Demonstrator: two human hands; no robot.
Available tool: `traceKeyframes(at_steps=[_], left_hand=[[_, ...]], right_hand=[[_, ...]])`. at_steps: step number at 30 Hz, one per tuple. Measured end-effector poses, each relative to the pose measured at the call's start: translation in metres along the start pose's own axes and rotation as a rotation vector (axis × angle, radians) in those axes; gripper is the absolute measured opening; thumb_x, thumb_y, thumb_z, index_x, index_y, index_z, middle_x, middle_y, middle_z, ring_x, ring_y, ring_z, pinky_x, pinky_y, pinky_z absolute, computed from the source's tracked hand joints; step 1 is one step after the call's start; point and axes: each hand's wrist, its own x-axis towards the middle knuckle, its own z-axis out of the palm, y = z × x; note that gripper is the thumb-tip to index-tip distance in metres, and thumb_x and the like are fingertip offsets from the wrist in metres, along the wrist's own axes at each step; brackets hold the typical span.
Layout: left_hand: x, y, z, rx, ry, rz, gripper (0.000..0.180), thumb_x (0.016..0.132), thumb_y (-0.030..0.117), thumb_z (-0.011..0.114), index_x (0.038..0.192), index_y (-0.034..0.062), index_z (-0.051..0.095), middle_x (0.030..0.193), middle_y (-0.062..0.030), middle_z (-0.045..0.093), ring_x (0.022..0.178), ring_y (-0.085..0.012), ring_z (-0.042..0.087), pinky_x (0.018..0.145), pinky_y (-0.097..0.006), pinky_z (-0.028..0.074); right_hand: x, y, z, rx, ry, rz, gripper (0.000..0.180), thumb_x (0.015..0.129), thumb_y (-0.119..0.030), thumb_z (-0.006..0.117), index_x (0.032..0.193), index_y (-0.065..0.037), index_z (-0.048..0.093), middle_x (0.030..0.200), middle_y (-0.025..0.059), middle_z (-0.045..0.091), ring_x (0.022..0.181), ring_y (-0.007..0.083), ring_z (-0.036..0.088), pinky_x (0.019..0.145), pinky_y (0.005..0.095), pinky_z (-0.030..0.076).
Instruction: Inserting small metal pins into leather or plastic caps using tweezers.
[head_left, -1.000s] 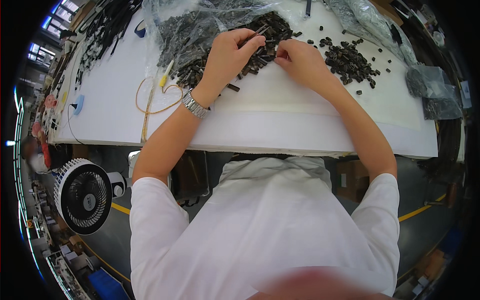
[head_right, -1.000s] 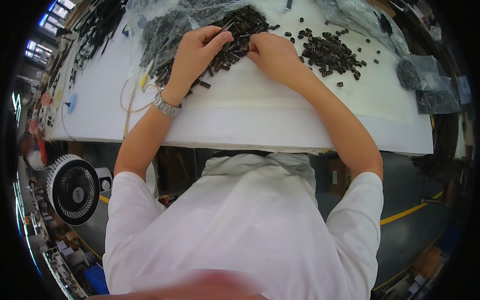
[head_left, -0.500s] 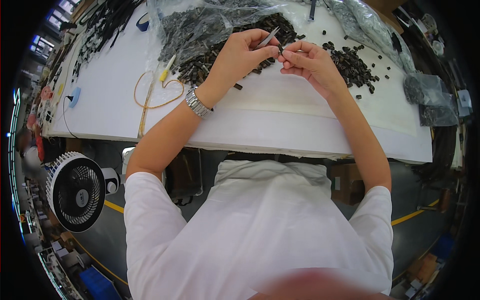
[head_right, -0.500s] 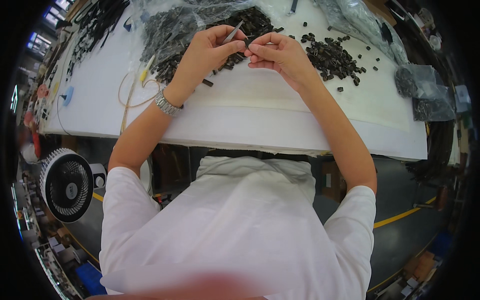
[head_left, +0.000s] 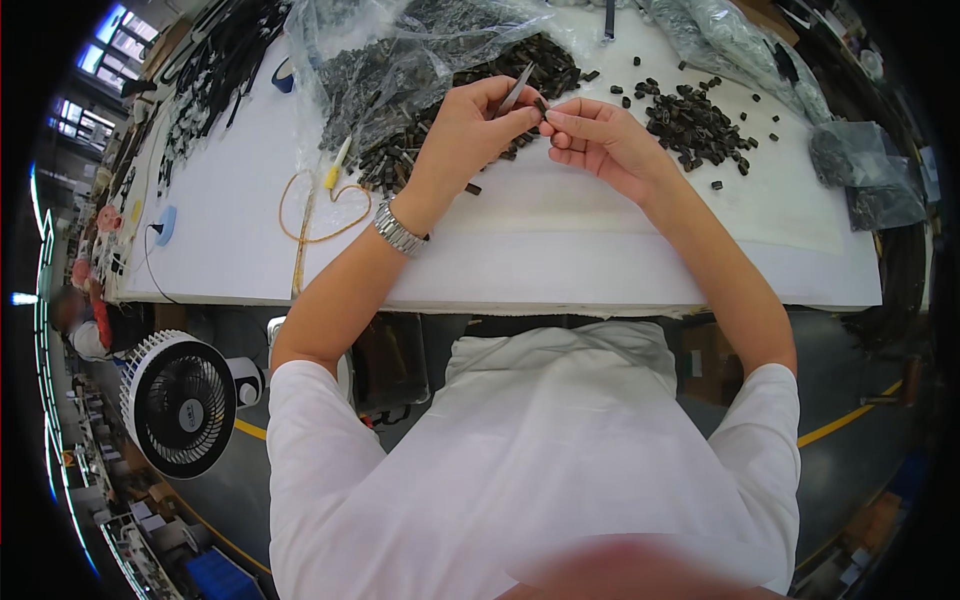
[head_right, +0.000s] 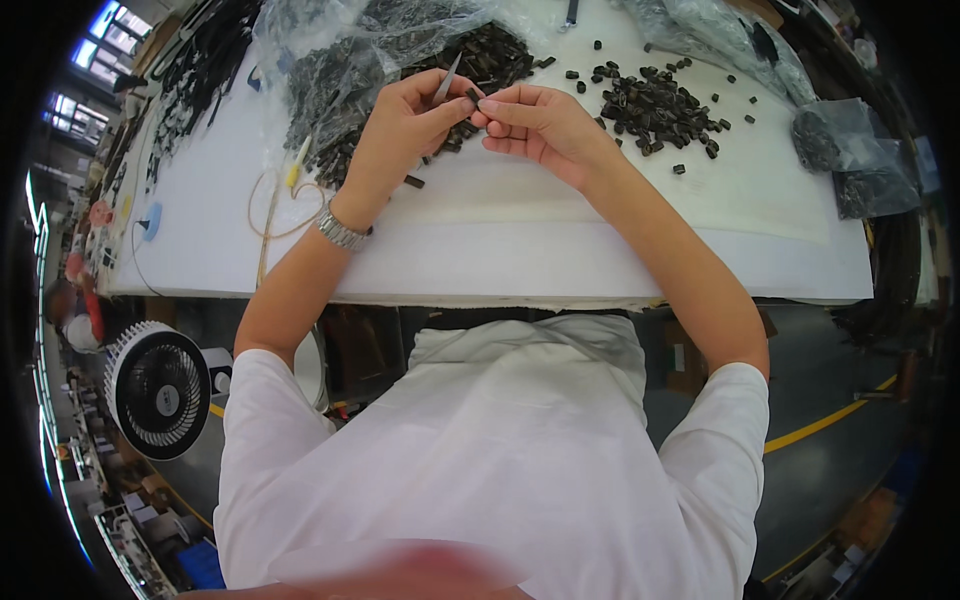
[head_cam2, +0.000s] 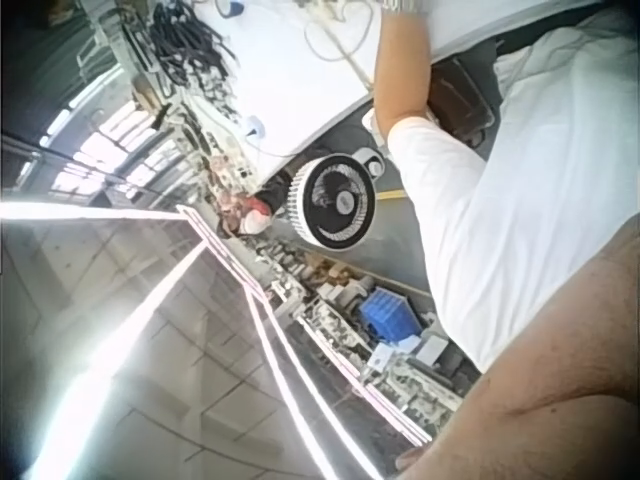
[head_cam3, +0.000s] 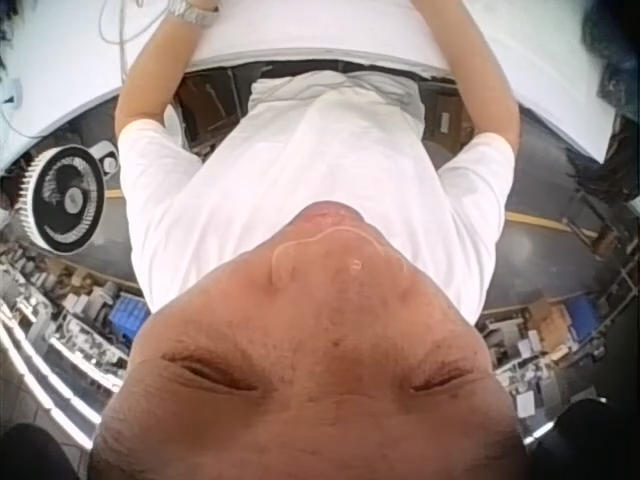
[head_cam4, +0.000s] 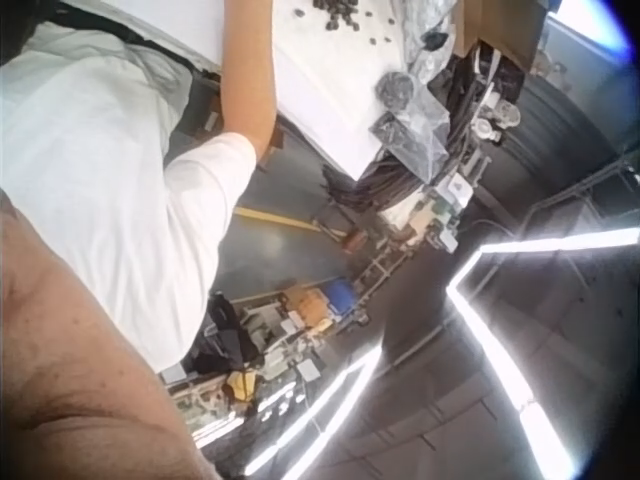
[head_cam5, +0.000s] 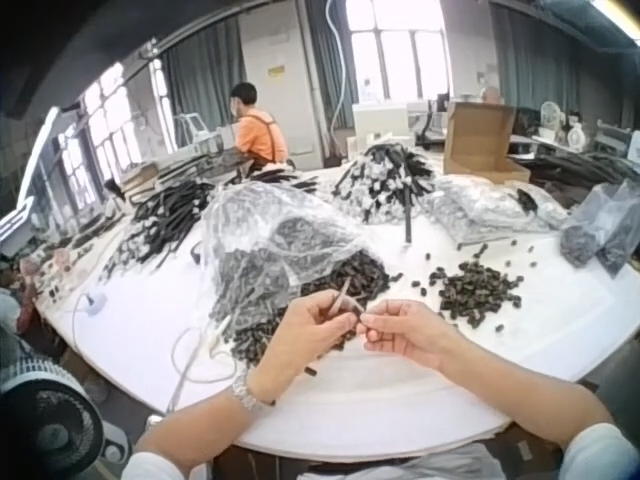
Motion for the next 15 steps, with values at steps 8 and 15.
traceKeyframes(at_steps=[8, 15], left_hand=[[-0.002, 0.007, 0.000, -0.061, -0.060, -0.026, 0.024, 0.099, 0.017, 0.075, 0.115, 0.0001, 0.071, 0.071, 0.0073, 0.058, 0.054, 0.0007, 0.040, 0.048, -0.021, 0.026], [0.000, -0.002, 0.001, 0.058, -0.027, 0.050, 0.022, 0.098, 0.017, 0.076, 0.112, 0.0007, 0.075, 0.074, 0.0075, 0.060, 0.056, 0.0011, 0.039, 0.049, -0.021, 0.026]], right_hand=[[-0.006, -0.001, 0.001, 0.074, 0.012, 0.047, 0.014, 0.102, -0.015, 0.073, 0.109, -0.002, 0.071, 0.102, 0.0052, 0.076, 0.084, 0.0086, 0.070, 0.087, 0.0295, 0.062], [-0.006, -0.001, -0.001, -0.003, 0.028, 0.087, 0.015, 0.103, -0.014, 0.072, 0.110, -0.002, 0.071, 0.102, 0.0035, 0.076, 0.083, 0.0069, 0.069, 0.085, 0.0269, 0.062]])
